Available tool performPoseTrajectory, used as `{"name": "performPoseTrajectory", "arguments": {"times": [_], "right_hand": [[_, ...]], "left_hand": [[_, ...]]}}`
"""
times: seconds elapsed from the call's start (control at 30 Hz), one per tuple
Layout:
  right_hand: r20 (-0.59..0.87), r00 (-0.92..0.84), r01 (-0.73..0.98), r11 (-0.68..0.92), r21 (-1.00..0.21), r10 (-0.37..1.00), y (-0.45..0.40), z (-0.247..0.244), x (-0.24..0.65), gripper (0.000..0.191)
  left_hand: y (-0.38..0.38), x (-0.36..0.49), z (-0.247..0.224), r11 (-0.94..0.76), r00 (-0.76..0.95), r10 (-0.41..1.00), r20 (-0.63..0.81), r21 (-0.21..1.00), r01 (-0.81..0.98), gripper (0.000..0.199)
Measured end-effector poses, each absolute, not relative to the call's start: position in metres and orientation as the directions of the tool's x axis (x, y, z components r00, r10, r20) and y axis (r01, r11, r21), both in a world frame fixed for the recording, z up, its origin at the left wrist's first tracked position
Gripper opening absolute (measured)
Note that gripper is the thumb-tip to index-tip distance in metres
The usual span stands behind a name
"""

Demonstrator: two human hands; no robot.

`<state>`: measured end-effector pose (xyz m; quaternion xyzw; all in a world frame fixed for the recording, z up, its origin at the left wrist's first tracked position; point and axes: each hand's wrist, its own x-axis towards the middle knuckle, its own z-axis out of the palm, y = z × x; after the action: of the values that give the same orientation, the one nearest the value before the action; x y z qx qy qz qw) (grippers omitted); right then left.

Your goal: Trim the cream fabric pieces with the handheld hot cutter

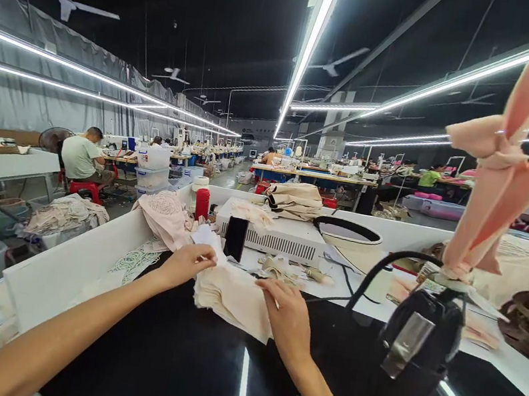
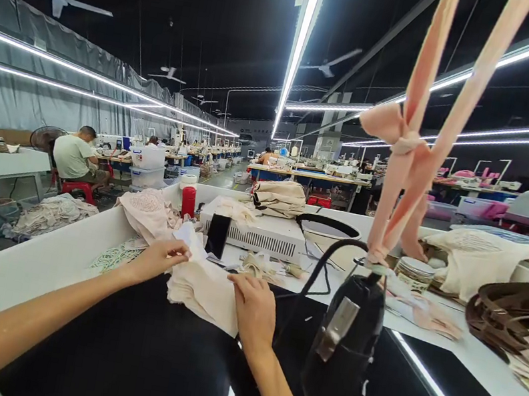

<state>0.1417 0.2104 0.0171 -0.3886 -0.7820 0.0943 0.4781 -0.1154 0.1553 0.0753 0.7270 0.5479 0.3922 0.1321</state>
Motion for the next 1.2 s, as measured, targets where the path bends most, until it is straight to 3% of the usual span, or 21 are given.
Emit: {"name": "performPoseTrajectory", "arguments": {"times": [0.2, 0.33, 0.47, 0.63, 0.77, 1.0, 1.2], "right_hand": [[0.574, -0.421, 0.656, 0.673, -0.342, 0.702, 0.205, -0.003, 0.149, 0.035], [0.522, -0.459, 0.712, 0.649, -0.268, 0.719, 0.204, -0.005, 0.150, 0.052], [0.494, -0.478, 0.734, 0.639, -0.229, 0.727, 0.203, -0.006, 0.151, 0.064], [0.496, -0.490, 0.738, 0.644, -0.202, 0.717, 0.204, -0.008, 0.150, 0.073], [0.504, -0.501, 0.738, 0.652, -0.176, 0.703, 0.205, -0.010, 0.149, 0.079], [0.497, -0.536, 0.737, 0.665, -0.118, 0.682, 0.200, -0.013, 0.150, 0.074], [0.506, -0.530, 0.750, 0.655, -0.094, 0.680, 0.199, -0.019, 0.151, 0.073]], "left_hand": [[0.141, -0.126, 0.050, -0.352, 0.177, 0.921, 0.346, 0.551, 0.757, 0.012], [0.135, -0.125, 0.051, -0.368, 0.212, 0.920, 0.331, 0.539, 0.758, 0.028], [0.133, -0.124, 0.053, -0.354, 0.189, 0.924, 0.333, 0.558, 0.751, 0.039], [0.143, -0.121, 0.067, -0.327, 0.104, 0.920, 0.377, 0.594, 0.735, 0.021], [0.159, -0.107, 0.080, -0.361, 0.116, 0.902, 0.415, 0.583, 0.728, 0.029], [0.177, -0.087, 0.055, -0.423, 0.314, 0.903, 0.294, 0.477, 0.770, 0.033], [0.175, -0.089, 0.031, -0.378, 0.315, 0.926, 0.209, 0.471, 0.797, 0.049]]}}
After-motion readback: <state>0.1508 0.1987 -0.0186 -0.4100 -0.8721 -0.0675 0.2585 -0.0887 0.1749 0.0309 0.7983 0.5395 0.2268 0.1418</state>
